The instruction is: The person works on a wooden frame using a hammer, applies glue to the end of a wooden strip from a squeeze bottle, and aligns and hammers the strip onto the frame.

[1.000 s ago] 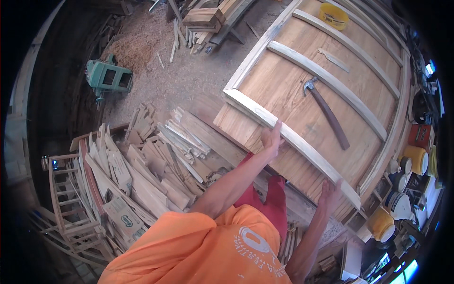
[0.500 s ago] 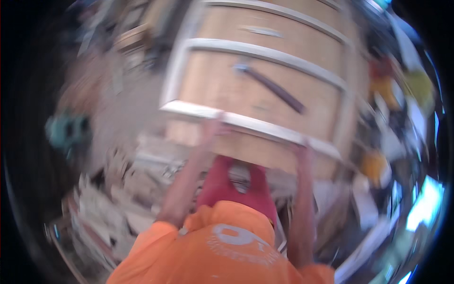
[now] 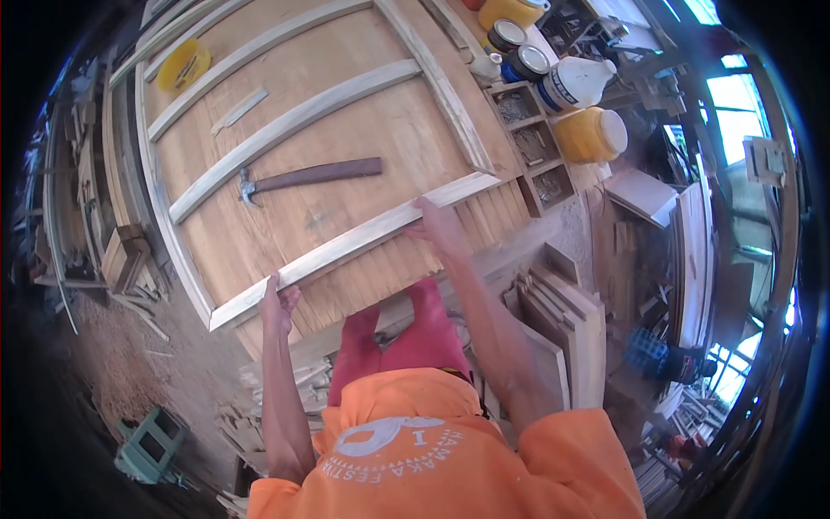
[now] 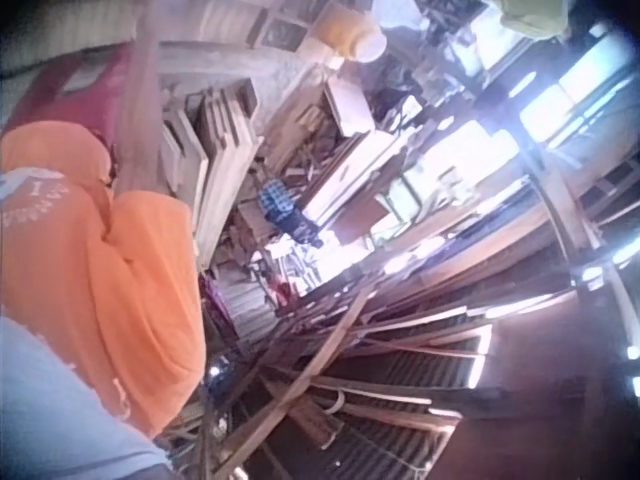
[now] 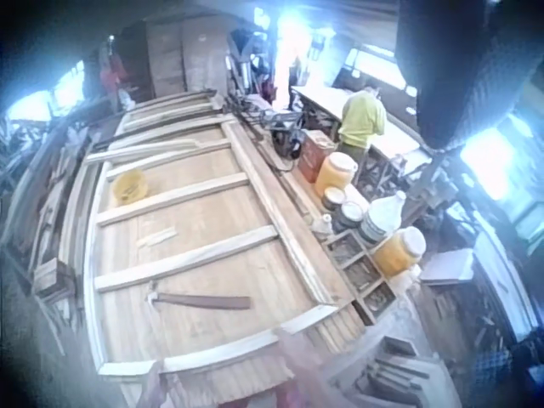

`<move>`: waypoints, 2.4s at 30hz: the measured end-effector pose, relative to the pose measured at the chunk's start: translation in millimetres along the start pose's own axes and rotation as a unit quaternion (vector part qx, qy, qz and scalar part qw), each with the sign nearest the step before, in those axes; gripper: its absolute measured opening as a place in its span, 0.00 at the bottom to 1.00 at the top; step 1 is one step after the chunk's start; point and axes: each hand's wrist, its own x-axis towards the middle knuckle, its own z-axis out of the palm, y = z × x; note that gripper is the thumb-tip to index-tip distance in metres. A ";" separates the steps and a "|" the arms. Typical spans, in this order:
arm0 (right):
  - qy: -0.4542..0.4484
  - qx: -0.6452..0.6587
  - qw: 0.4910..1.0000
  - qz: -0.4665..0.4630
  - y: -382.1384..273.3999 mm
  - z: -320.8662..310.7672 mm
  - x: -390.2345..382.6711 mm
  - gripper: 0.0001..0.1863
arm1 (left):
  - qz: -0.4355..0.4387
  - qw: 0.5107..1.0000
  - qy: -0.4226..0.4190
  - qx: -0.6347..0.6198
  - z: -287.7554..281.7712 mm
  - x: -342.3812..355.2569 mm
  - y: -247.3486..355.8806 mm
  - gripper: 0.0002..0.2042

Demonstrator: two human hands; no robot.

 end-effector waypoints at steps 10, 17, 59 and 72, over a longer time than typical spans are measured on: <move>-0.033 -0.021 0.996 0.075 -10.5 -5.9 8.2 0.26 | 0.016 1.000 -0.006 -0.018 6.0 5.8 -7.6 0.23; -0.107 -0.030 0.988 0.102 -16.0 -17.1 16.5 0.30 | 0.027 0.999 0.007 -0.034 1.6 10.5 -15.6 0.24; -0.070 -0.578 0.777 -0.240 -167.5 -86.8 174.2 0.32 | 0.525 0.617 -0.127 0.572 273.9 -58.7 -57.3 0.33; -0.095 -0.548 0.792 -0.253 -179.5 -89.0 166.7 0.28 | 0.557 0.627 -0.102 0.535 275.5 -62.2 -59.2 0.29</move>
